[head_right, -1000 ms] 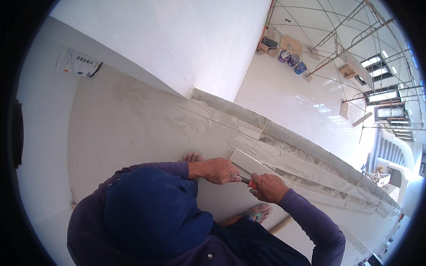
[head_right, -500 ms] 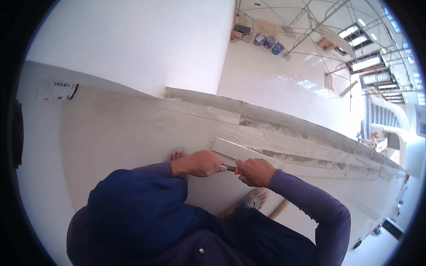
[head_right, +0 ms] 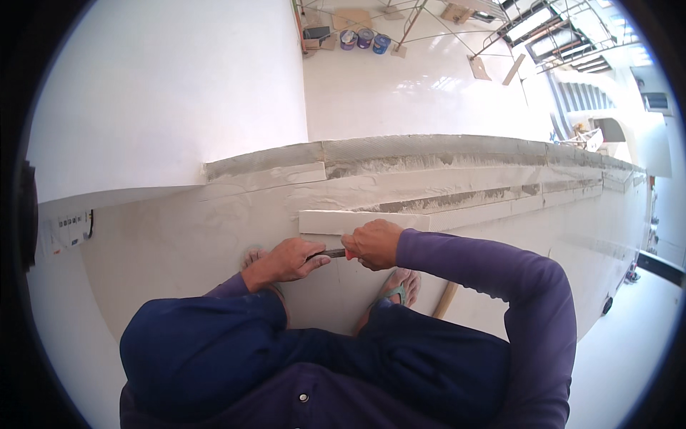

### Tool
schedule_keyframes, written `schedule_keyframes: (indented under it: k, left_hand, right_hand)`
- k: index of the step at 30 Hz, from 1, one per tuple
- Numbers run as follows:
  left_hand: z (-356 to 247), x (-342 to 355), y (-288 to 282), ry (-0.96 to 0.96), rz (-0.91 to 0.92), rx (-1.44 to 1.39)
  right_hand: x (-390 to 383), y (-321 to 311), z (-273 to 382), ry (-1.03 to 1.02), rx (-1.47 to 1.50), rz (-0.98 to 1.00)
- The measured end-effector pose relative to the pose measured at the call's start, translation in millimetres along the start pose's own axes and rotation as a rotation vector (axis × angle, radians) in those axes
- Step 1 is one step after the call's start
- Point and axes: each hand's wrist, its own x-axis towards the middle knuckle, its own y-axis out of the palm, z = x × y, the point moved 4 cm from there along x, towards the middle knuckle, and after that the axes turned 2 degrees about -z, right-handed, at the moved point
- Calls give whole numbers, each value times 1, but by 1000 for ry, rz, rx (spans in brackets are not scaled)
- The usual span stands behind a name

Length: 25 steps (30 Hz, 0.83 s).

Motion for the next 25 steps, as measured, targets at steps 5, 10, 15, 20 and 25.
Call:
schedule_keyframes:
  k: [5, 10, 15, 20, 25]
  left_hand:
    - [5, 5, -22, 33, -140, -2]
    - [26, 24, -67, 30, -487, 228]
    - [48, 46, -96, 5, -602, 535]
    - [67, 55, -93, -97, -509, 500]
    - [82, 66, -89, -178, -438, 514]
  right_hand:
    - [-5, 5, -5, -7, -25, -6]
    - [-9, 7, -7, -24, -38, 30]
    - [-9, 16, -12, 20, -56, 77]
    - [-10, 18, -16, -2, -43, 41]
    - [-3, 31, -29, -14, -152, 36]
